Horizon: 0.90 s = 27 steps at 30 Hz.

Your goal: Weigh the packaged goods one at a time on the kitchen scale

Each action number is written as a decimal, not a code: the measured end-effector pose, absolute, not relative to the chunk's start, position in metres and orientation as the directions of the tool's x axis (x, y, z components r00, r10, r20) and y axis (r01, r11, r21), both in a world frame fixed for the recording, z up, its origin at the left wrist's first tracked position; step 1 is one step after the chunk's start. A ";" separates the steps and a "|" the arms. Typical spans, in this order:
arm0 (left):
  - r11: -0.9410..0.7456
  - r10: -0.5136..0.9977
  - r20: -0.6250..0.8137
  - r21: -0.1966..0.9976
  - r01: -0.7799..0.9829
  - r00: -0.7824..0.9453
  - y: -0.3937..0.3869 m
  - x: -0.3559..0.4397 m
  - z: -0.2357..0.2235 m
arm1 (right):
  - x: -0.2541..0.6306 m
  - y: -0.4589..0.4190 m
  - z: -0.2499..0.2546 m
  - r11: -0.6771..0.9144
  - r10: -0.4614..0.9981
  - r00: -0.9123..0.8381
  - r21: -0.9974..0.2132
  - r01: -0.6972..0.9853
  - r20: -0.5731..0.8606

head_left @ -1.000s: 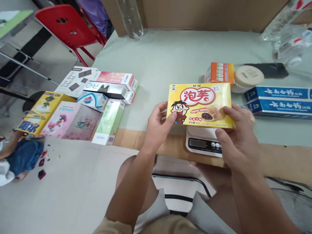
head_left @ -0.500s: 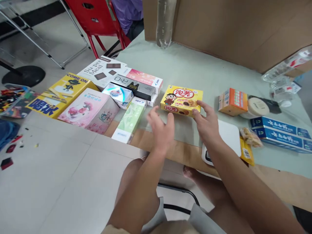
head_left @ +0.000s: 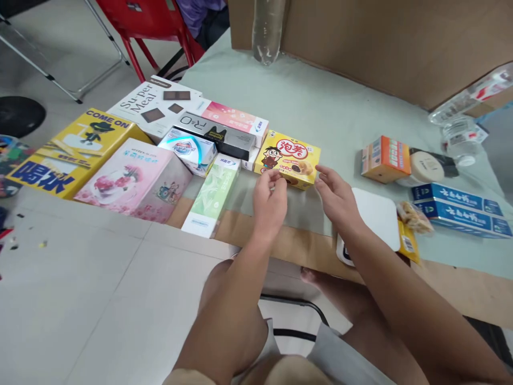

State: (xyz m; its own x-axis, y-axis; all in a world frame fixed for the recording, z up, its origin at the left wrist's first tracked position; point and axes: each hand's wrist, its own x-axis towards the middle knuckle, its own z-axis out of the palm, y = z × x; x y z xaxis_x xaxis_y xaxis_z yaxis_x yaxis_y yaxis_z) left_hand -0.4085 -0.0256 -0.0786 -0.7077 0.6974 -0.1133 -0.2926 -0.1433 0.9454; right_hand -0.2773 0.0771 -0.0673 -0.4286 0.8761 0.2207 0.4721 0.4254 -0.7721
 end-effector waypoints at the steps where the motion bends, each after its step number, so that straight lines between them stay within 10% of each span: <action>1: -0.166 0.710 -0.084 0.945 -0.282 -0.700 -0.025 -0.405 -0.078 | -0.270 0.070 -0.062 0.438 0.870 -0.432 -0.776 0.454 0.239; 14: -0.209 0.817 0.119 0.973 -0.097 -0.564 0.014 -0.333 -0.071 | -0.128 0.078 -0.033 0.513 0.858 -0.127 -0.837 0.192 0.497; 20: -0.295 0.849 0.206 0.949 -0.112 -0.487 0.014 -0.279 -0.065 | -0.073 0.102 -0.042 0.442 0.792 0.199 -0.767 0.464 0.577; 27: -0.359 0.927 0.374 0.879 0.314 0.016 0.030 -0.209 -0.039 | -0.048 0.108 -0.060 0.323 0.884 0.030 -0.657 0.682 0.466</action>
